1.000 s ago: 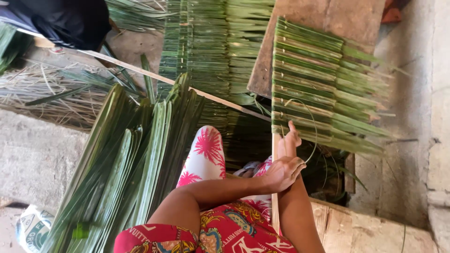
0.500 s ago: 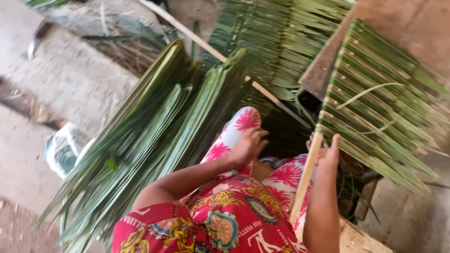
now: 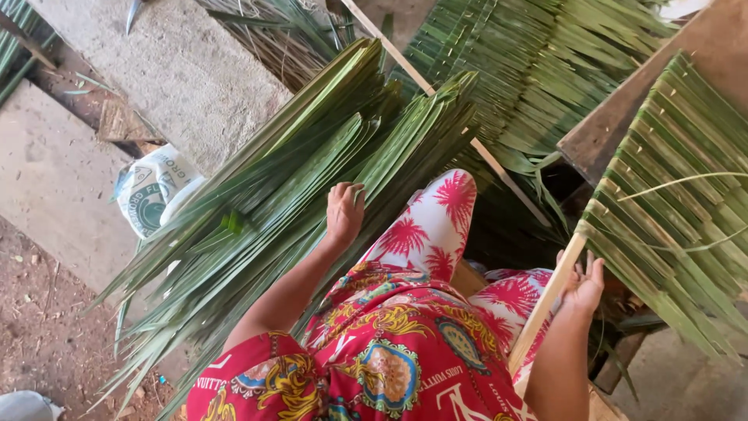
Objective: Weaving palm leaves onto a wooden frame to create a thatched panel
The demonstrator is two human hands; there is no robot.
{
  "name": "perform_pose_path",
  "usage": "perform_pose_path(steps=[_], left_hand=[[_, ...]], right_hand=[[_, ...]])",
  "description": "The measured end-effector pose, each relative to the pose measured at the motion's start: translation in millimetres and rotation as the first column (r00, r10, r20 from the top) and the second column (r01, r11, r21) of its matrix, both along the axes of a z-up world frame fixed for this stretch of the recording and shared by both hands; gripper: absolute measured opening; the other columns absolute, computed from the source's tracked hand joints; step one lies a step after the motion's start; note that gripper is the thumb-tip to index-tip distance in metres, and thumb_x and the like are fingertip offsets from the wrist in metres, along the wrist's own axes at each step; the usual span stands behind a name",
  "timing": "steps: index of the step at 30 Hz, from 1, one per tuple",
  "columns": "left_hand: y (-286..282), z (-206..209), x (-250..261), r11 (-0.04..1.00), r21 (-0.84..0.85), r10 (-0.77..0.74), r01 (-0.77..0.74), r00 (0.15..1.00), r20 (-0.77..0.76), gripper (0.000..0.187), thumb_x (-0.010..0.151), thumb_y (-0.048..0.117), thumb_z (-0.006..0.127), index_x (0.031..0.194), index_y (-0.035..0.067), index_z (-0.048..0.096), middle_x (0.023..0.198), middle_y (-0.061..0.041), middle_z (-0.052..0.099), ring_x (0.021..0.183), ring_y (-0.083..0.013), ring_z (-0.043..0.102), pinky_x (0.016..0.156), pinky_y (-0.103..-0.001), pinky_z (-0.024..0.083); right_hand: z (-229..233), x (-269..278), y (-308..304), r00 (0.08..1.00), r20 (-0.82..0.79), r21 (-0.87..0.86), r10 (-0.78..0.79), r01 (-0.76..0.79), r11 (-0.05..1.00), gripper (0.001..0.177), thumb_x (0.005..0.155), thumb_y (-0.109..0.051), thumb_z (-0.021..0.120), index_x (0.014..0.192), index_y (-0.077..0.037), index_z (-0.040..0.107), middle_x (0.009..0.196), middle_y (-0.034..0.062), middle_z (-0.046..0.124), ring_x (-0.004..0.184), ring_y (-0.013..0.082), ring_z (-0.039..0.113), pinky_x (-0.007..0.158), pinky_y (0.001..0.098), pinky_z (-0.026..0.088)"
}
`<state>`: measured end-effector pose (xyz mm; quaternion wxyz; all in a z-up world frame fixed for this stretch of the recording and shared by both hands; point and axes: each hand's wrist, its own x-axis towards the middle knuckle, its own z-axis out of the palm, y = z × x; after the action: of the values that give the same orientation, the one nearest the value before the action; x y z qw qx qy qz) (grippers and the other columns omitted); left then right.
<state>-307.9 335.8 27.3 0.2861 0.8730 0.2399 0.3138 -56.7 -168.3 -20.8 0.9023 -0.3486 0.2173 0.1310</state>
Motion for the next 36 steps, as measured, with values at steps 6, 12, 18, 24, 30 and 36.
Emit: perform_pose_path(steps=[6,12,18,24,30,36], left_hand=[[-1.5,-5.1,-4.7,0.991,0.127,0.048,-0.032,0.991,-0.127,0.058,0.082,0.043,0.084,0.126,0.011,0.063,0.116,-0.010,0.058,0.111,-0.0307,0.054,0.094,-0.043,0.043],[5.0,-16.6,-4.9,0.988,0.149,-0.007,0.045,0.969,-0.247,0.051,0.087,0.033,0.080,0.128,0.006,0.065,0.115,-0.015,0.063,0.108,-0.0335,0.061,0.088,-0.044,0.048],[46.0,-12.4,-8.0,0.989,-0.145,-0.084,0.031,0.923,-0.377,0.033,0.106,0.030,0.049,0.132,0.014,0.062,0.098,-0.018,0.073,0.089,-0.0412,0.072,0.077,-0.053,0.059],[104.2,-4.4,-10.7,0.781,-0.622,-0.280,0.058,0.923,-0.265,0.033,0.103,0.038,0.060,0.127,0.018,0.072,0.114,-0.011,0.073,0.108,-0.0336,0.070,0.094,-0.049,0.054],[109.5,-1.6,-8.8,0.647,-0.749,-0.365,0.141,0.920,-0.142,0.024,0.101,0.023,0.063,0.114,0.007,0.076,0.092,-0.008,0.071,0.085,-0.0177,0.059,0.084,-0.042,0.050],[113.7,1.0,8.8,0.693,-0.711,-0.377,0.121,0.901,-0.214,0.036,0.096,0.028,0.070,0.122,0.004,0.072,0.104,-0.027,0.072,0.094,-0.0373,0.068,0.088,-0.051,0.051]], right_hand=[[-6.5,-1.7,1.1,1.000,-0.001,-0.024,0.008,-0.008,1.000,0.085,0.103,-0.037,0.088,0.163,-0.013,0.032,0.166,0.0171,-0.010,0.160,0.0308,0.020,0.120,0.0644,0.051],[2.9,-8.3,7.5,1.000,0.016,-0.016,-0.020,0.020,1.000,0.078,0.106,-0.029,0.084,0.160,-0.009,0.032,0.160,0.0233,0.021,0.147,0.0365,0.051,0.116,0.0585,0.056],[-2.7,-4.9,6.5,0.999,0.019,-0.015,-0.028,0.028,1.000,0.078,0.106,-0.029,0.084,0.160,-0.009,0.032,0.161,0.0247,0.022,0.147,0.0394,0.052,0.116,0.0587,0.056],[-6.3,-0.4,2.2,0.999,0.016,-0.010,-0.028,0.028,1.000,0.077,0.103,-0.028,0.089,0.156,-0.008,0.037,0.157,0.0258,0.027,0.144,0.0403,0.055,0.114,0.0592,0.056],[-1.8,1.4,2.9,0.999,0.016,-0.012,-0.037,0.037,0.999,0.065,0.099,-0.026,0.091,0.145,-0.007,0.050,0.153,0.0247,0.033,0.140,0.0399,0.059,0.112,0.0588,0.058],[-2.2,6.2,-1.7,1.000,0.002,-0.007,-0.021,0.021,1.000,0.065,0.101,-0.028,0.087,0.146,-0.007,0.046,0.161,0.0213,0.016,0.146,0.0382,0.054,0.114,0.0602,0.058]])
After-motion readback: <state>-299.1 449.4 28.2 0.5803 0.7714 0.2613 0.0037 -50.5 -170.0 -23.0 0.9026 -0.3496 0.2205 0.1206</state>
